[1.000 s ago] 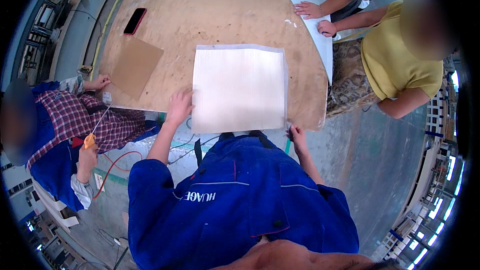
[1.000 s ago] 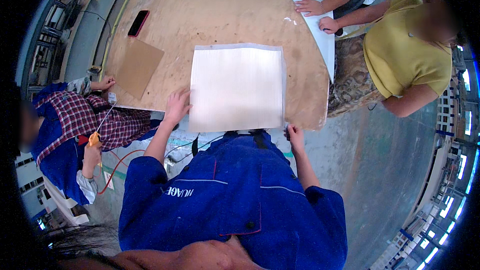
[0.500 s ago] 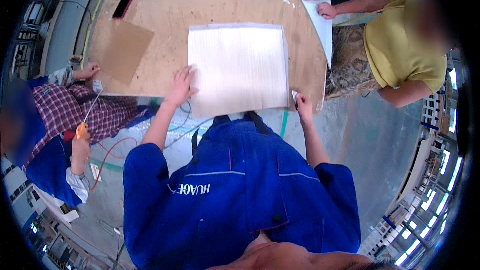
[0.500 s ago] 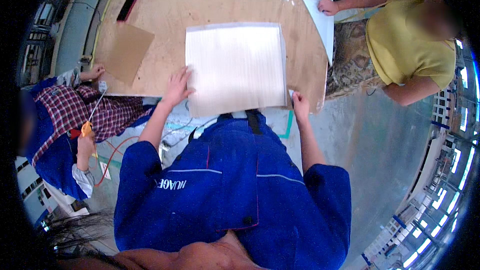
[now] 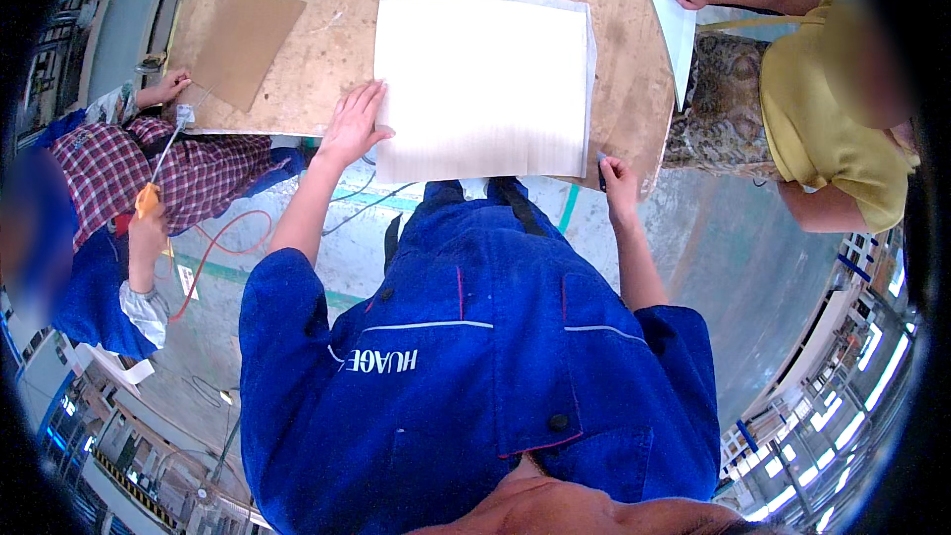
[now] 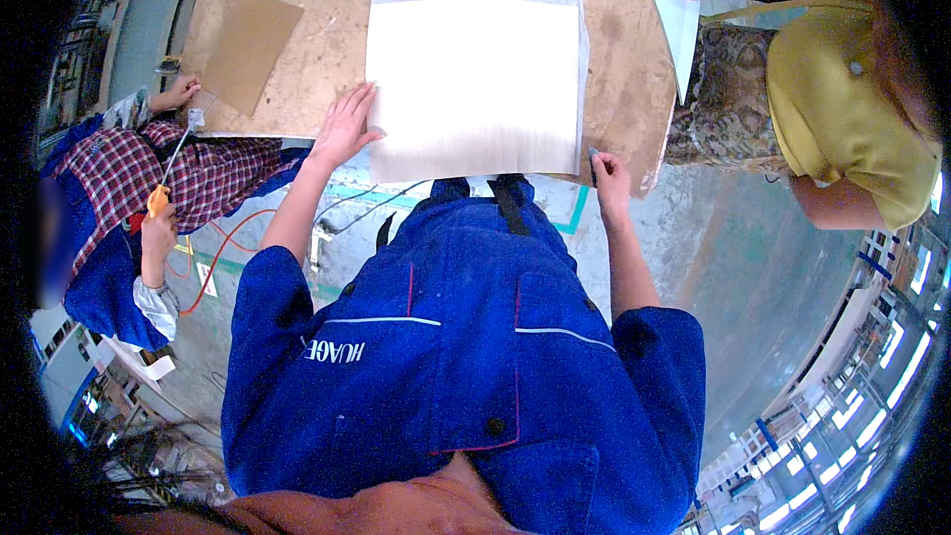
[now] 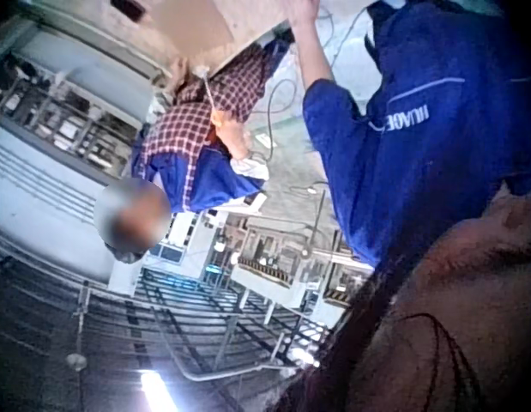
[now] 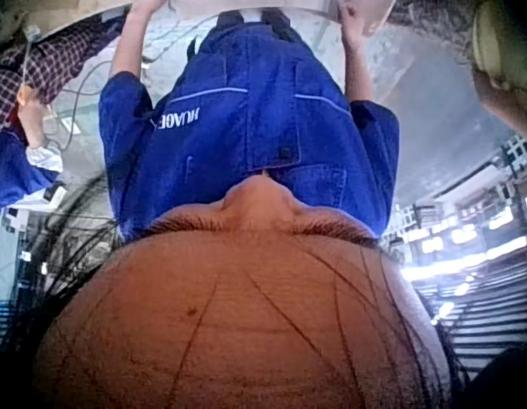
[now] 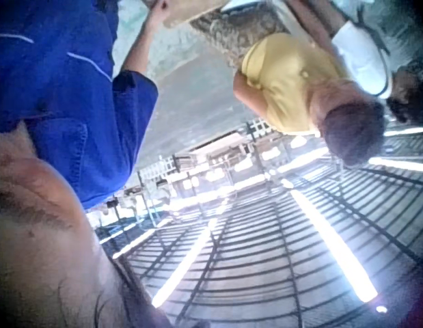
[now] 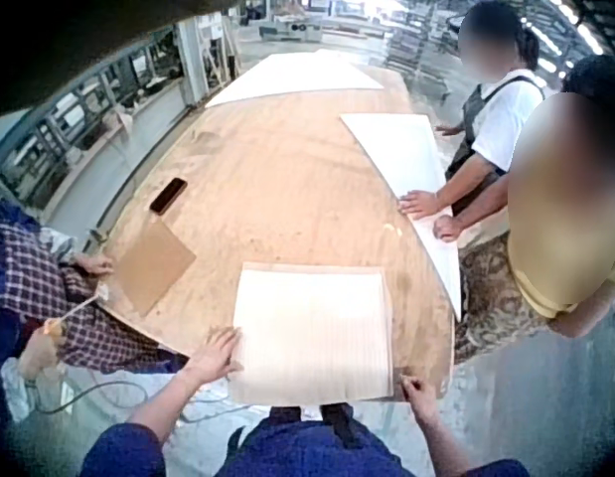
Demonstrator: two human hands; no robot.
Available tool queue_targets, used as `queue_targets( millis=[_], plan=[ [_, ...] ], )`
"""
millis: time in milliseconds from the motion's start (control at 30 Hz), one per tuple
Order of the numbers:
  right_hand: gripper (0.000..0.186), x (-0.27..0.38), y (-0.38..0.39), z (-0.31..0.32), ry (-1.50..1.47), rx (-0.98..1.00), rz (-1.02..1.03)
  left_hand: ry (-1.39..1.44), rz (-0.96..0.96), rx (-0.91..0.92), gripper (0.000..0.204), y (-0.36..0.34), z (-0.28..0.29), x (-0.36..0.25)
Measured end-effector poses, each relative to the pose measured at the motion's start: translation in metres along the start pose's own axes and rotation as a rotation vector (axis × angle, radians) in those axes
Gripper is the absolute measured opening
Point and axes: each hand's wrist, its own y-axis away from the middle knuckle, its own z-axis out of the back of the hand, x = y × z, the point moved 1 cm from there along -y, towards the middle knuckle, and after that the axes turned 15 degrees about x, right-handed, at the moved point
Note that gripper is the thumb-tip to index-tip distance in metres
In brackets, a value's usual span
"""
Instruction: The person manipulates a thin wood veneer sheet by hand, positioning it on a workbench and smoothing its surface to ensure it is flat.
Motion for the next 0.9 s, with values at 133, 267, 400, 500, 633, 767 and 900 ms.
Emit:
queue_targets(
  millis=[133,267,400,500,633,767,900],
  plan=[
    [0.015,0.014,0.005,-0.012,0.088,-0.026,0.038,-0.037,0.002,-0.026,0.082,-0.004,-0.005,-0.005],
    [0.013,0.013,0.005,-0.010,0.269,-0.052,0.139,-0.028,0.027,-0.016,0.085,-0.006,0.001,-0.011],
    [0.010,0.048,0.011,-0.027,0.393,-0.064,0.340,-0.086,0.046,0.040,0.090,-0.006,0.005,-0.015],
    [0.009,0.069,0.001,-0.037,0.743,-0.011,0.534,-0.087,0.061,0.061,0.094,-0.003,0.005,-0.016],
    [0.006,0.087,-0.006,-0.065,0.789,0.108,0.674,-0.139,0.053,0.109,0.099,-0.001,0.002,-0.015],
    [0.007,0.087,-0.010,-0.097,0.961,0.242,0.749,-0.155,0.062,0.142,0.101,-0.001,-0.005,-0.008],
    [0.046,0.087,-0.002,-0.118,1.235,0.300,0.694,-0.188,0.059,0.140,0.102,-0.001,-0.012,-0.003]
  ],
)
